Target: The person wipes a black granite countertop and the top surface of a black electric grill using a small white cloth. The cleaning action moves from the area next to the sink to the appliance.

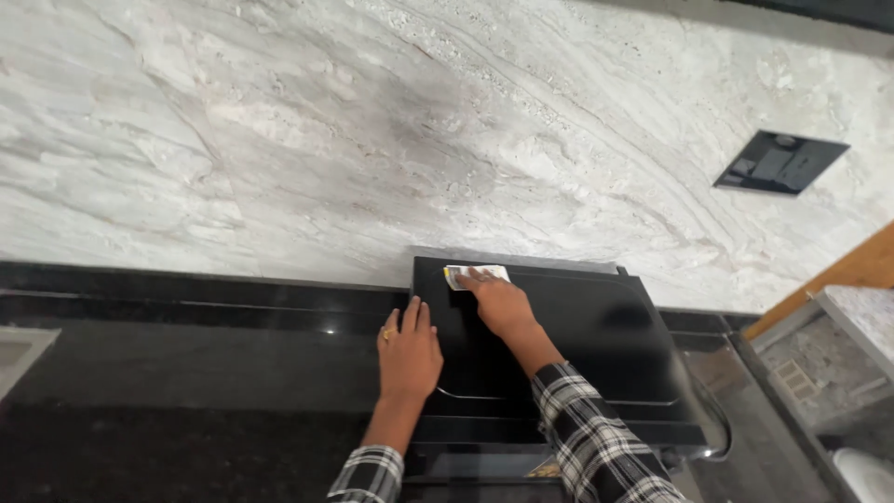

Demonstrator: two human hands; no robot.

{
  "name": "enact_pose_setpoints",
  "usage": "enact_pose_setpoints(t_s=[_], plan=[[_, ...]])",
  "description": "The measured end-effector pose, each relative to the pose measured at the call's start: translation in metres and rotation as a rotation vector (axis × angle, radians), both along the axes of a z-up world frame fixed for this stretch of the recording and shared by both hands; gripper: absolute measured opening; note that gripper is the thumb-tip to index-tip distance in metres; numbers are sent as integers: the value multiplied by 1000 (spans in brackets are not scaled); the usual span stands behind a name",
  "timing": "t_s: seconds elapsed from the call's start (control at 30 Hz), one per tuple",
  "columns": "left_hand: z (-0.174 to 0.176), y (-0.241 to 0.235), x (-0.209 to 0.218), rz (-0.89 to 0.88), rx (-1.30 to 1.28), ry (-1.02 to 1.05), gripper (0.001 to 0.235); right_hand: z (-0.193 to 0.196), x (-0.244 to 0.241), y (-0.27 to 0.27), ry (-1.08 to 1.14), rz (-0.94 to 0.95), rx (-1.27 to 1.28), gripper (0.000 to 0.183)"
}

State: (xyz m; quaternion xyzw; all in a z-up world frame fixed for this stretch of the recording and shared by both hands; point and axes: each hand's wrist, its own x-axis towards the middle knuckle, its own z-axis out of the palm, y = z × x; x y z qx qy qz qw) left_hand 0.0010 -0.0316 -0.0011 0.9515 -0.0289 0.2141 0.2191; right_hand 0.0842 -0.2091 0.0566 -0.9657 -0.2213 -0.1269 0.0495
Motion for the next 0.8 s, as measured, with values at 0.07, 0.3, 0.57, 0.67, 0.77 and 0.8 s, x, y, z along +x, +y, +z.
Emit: enact_pose_setpoints(t_s=[0.07, 0.3, 0.57, 0.67, 0.77, 0.8], plan=[[-2, 1, 3, 12, -13, -3, 48, 6, 2, -27, 28, -27, -27, 57], [1, 6, 0, 14, -35, 54, 49, -10, 18, -155, -45, -75, -107, 65], [3, 5, 2, 26, 6, 103, 49, -9, 19, -261, 50, -280, -104, 64], [0, 8, 5, 25, 19, 90, 50, -8, 12, -276, 76, -381, -87, 63], [-4, 10, 10, 27, 18, 86, 53, -9, 3, -276, 86, -443, -56, 63], [-6, 11, 11, 36, 16, 85, 54, -10, 0, -274, 84, -450, -52, 62]])
